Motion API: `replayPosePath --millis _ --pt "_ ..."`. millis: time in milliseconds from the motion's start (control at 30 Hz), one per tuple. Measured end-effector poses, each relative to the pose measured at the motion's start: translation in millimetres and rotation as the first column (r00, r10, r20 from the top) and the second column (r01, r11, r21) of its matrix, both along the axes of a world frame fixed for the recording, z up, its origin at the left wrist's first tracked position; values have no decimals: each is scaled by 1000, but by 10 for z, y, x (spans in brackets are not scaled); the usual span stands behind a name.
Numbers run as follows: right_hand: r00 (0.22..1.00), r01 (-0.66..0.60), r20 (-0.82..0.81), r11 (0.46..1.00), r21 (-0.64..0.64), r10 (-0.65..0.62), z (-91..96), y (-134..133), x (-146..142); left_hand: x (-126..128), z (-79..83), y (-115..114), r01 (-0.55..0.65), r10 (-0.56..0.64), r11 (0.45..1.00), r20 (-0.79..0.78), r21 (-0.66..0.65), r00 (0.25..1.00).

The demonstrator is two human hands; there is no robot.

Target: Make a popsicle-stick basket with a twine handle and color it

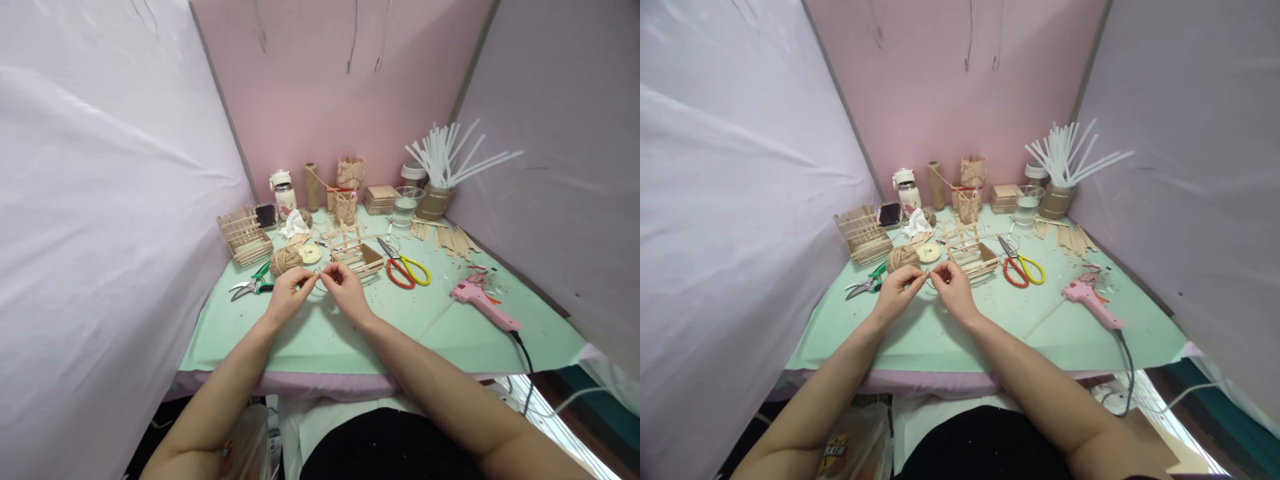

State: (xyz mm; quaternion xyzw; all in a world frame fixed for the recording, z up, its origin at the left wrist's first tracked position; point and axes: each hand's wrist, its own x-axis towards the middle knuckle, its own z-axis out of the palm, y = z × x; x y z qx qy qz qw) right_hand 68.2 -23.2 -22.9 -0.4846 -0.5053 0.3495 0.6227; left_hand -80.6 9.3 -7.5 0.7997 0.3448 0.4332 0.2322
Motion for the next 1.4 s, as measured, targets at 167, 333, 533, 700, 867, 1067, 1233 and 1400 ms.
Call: replayPosePath --millis 167,333,533,700,867,1067,1233,1400 --pt "986 35 162 996 76 -47 18 -49 -14 5 -8 -13 -39 42 995 -21 94 999" --pt "986 37 161 996 83 -51 15 -52 -3 5 -26 -23 -57 83 966 -96 252 992" --pt "985 51 158 996 77 -62 10 -43 4 9 -58 -28 -58 123 933 -164 356 979" --pt "986 61 153 995 75 -72 -1 -38 -1 11 -96 -21 -59 144 924 -201 377 969" --pt "985 79 149 996 45 -85 -20 -37 -7 -2 -118 -32 -37 127 922 -210 385 969" --pt "996 42 81 999 -11 -41 -32 -19 -18 3 -120 -51 -33 98 936 -172 350 980" --pt "973 64 220 997 39 -72 -30 -36 -30 49 -58 -95 -100 122 975 -106 199 987" --pt "924 68 358 981 184 -131 -59 -68 -45 59 -1 -65 -94 120 966 96 -242 988"
